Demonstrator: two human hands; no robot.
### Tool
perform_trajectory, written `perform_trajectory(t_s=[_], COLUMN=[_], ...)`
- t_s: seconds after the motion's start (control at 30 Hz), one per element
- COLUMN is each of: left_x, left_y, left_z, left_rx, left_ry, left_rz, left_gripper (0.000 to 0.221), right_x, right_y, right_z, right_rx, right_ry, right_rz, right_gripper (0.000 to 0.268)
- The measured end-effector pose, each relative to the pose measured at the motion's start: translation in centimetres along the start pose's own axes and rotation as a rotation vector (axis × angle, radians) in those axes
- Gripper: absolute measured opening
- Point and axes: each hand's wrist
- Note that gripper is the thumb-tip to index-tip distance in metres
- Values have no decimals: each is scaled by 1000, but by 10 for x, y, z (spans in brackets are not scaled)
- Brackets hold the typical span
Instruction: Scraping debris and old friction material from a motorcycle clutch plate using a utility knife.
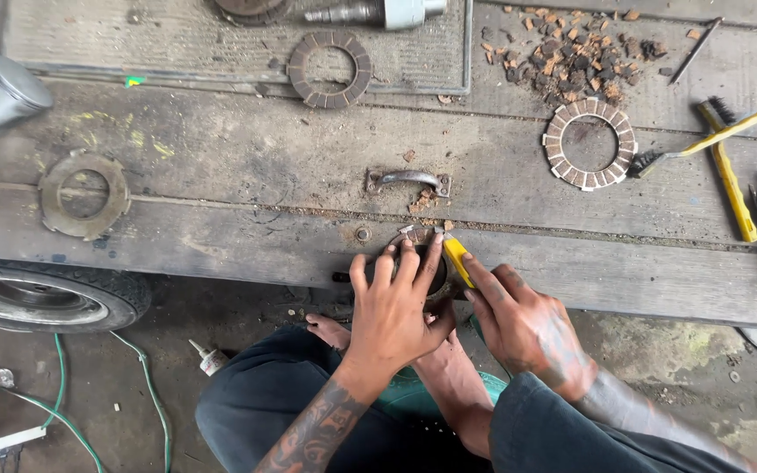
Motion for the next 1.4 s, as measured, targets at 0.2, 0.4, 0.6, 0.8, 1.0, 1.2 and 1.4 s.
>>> perform_trajectory(t_s=[0.2, 0.4, 0.6, 0.8, 1.0, 1.2, 1.4], left_x=[6, 0, 2, 3, 0, 2, 2], left_y=[-24, -20, -19, -17, -13, -12, -10], left_z=[3, 13, 11, 9, 6, 4, 1], left_rx=[-32, -82, -85, -97, -81, -74, -70], left_ry=[-178, -242, -242, -236, -201, -181, -161], left_rz=[128, 124, 97, 76, 74, 94, 37], left_gripper=[58, 55, 56, 57, 50, 48, 53], right_x=[-8, -11, -14, -19, -16, -21, -24], right_y=[-15, -14, -13, -10, -9, -4, 1], right_z=[8, 8, 6, 8, 18, 18, 13], right_rx=[-120, -126, -130, -158, -213, -262, -237], right_ry=[-101, -128, -167, -131, -143, -136, -139], right_rz=[103, 72, 70, 78, 87, 108, 99], right_gripper=[51, 54, 52, 51, 49, 45, 45])
Point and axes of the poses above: each hand's wrist, its own y-axis towards the middle knuckle, its own x-axis out of the palm, z = x × y, and after that the axes turned 2 degrees about -x, right-handed
